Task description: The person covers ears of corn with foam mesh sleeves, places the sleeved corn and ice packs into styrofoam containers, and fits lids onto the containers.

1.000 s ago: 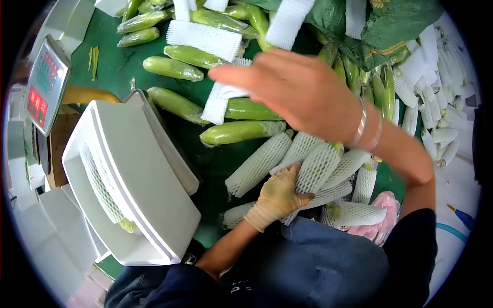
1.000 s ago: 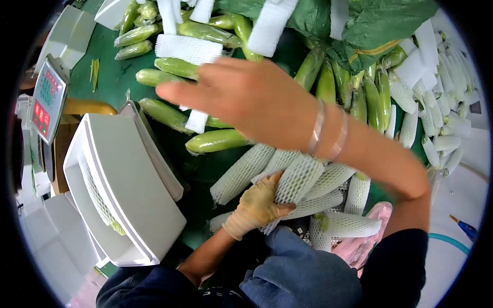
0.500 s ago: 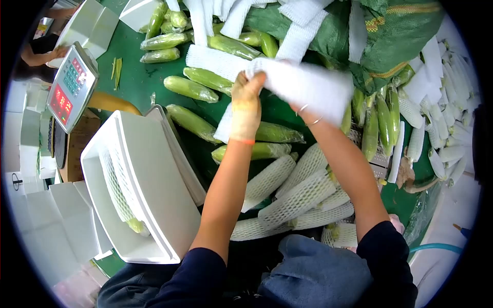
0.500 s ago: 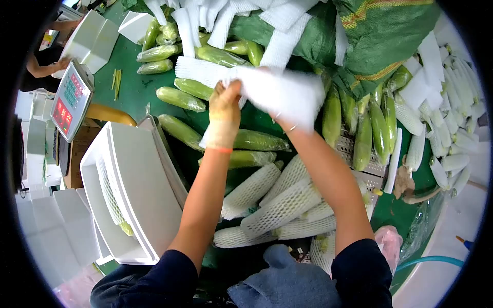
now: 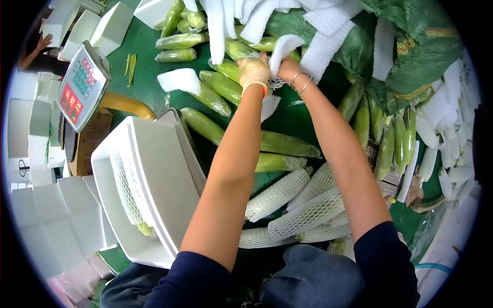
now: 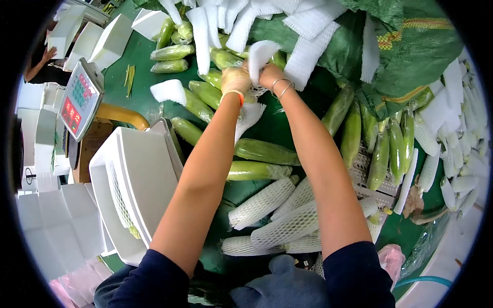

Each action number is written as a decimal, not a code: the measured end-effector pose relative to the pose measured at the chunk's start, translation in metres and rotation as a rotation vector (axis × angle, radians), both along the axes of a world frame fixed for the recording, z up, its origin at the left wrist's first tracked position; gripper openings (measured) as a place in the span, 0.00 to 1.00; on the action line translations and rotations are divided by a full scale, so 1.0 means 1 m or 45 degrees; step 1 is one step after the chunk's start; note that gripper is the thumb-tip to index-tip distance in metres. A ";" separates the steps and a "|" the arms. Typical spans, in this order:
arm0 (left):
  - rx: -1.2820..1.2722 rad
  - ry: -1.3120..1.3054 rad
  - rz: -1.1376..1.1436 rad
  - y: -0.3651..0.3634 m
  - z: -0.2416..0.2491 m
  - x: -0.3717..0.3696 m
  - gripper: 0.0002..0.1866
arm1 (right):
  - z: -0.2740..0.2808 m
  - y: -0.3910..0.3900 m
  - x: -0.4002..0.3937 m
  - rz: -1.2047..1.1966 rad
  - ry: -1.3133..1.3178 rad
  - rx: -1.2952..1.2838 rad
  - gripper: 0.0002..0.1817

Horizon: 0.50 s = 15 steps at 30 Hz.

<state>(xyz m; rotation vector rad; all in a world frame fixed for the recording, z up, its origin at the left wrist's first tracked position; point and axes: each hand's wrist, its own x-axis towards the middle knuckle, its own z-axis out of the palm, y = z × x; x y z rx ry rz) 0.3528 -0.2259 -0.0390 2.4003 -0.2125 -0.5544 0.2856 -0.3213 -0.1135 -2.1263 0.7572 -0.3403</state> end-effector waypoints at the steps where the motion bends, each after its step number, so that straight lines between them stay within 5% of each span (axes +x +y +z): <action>1: -0.004 -0.002 -0.009 0.000 -0.001 -0.004 0.38 | 0.002 0.000 -0.006 -0.002 0.029 0.090 0.23; 3: -0.089 0.241 0.151 0.000 -0.002 -0.018 0.43 | -0.005 -0.005 -0.013 0.095 0.225 0.174 0.23; 5: -0.134 0.133 0.093 0.009 -0.013 -0.041 0.39 | -0.023 -0.004 -0.034 0.216 -0.052 -0.019 0.21; 8: -0.055 0.281 -0.185 0.033 -0.029 -0.057 0.41 | -0.020 0.029 -0.075 0.169 -0.028 0.660 0.18; 10: -0.228 0.429 -0.013 0.039 -0.052 -0.069 0.43 | -0.135 0.020 -0.069 -0.091 -0.499 0.048 0.18; 11: -0.284 0.572 0.076 0.053 -0.020 -0.083 0.40 | -0.071 0.042 -0.093 -0.123 -0.387 0.085 0.18; 12: -0.490 0.886 0.152 0.051 -0.060 -0.078 0.32 | 0.004 0.068 -0.117 -0.150 -0.273 0.119 0.18; 15: -1.062 1.263 0.148 0.102 0.020 -0.131 0.25 | 0.093 0.096 -0.150 -0.139 -0.192 0.218 0.19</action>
